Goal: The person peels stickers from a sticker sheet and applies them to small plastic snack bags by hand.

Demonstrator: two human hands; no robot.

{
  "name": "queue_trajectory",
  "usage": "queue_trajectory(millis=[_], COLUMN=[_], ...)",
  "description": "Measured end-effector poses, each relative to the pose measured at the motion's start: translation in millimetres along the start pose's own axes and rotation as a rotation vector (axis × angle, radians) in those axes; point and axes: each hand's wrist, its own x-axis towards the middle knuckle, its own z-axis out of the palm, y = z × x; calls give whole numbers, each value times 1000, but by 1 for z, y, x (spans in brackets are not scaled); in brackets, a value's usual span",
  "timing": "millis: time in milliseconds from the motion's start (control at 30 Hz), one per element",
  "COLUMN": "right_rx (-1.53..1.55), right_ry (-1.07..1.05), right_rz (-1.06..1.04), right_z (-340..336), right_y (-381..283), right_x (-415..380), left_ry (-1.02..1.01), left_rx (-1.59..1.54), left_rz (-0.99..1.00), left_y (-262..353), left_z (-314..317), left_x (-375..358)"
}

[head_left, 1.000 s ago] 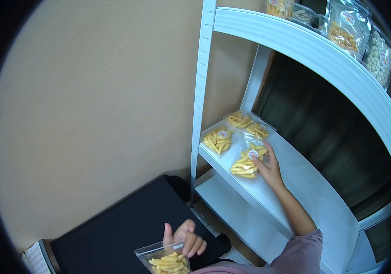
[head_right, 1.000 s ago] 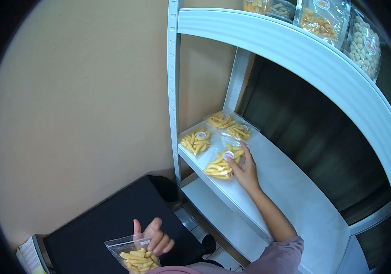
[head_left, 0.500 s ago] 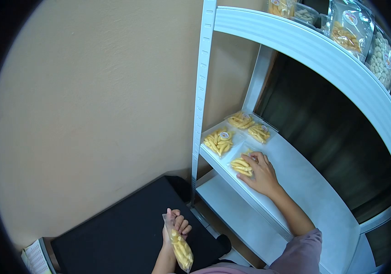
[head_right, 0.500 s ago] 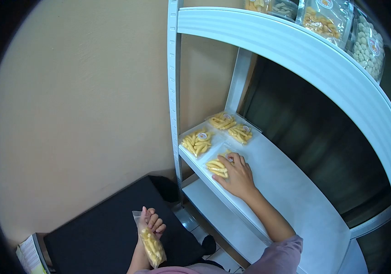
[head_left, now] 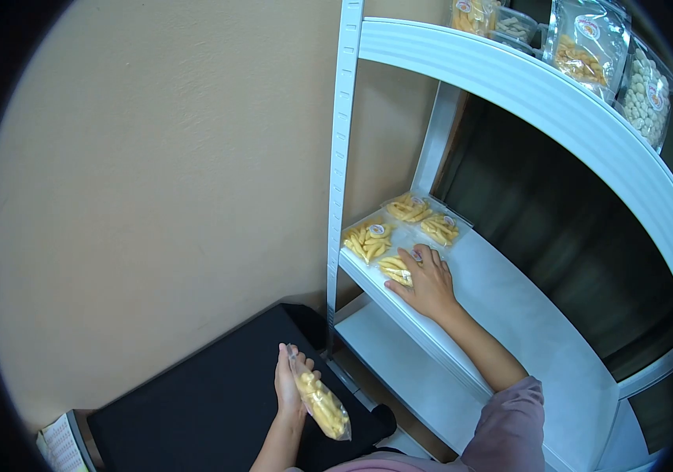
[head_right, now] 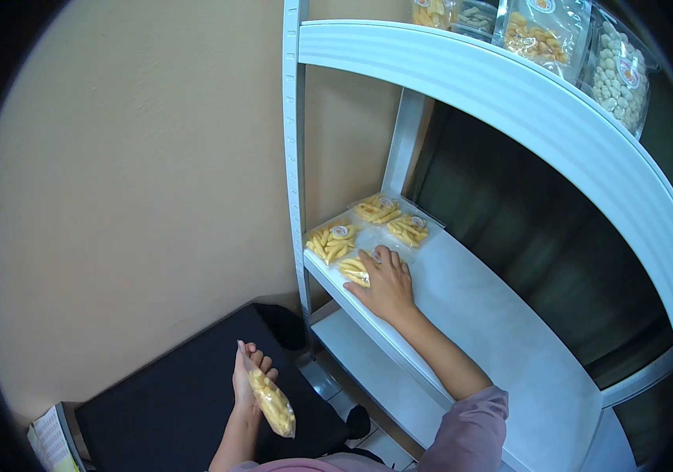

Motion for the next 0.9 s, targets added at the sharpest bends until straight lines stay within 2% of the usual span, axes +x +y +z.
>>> queue_trajectory(millis=[67,133,200,233,333,367,400,467,533,600,667,733,800,900], right_rx=[-38,440,793,836,835,918,916,1098,1134,1256,1497,1332,1098,1065], right_ry=[76,-38,-350,-405,-532,-639,-637,-670,-726,-460,-154,64,193,391], right_rz=[-32,-100,-167,-213,-304,-277,-276,-208,-149,6,123,297,418,704], right_z=[-12,-37,-60,-63,-53,-51,-50,-51,-53,-40,-35,-42,-39,-26], right_y=[-14,-40,-71,-85,-105,-106,-105,-101,-90,-70,-42,-6,46,121], right_x=[-1,-14,-28,-38,-57,-58,-57,-54,-45,-34,-19,-6,-5,-17], left_ry=[202,163,178,213,156,226,223,222,-24,-222,-200,-84,29,195], left_rx=[146,156,174,189,168,162,163,23,7,-27,19,122,133,132], left_rz=[-1,49,173,228,198,213,212,206,243,148,141,76,44,64], left_y=[4,7,8,5,0,-1,-3,1,1,3,4,4,6,9], left_z=[18,15,17,16,1,3,6,23,17,-6,-15,-42,-70,-113], left_x=[-1,7,14,19,24,24,22,9,8,10,6,2,-6,-18])
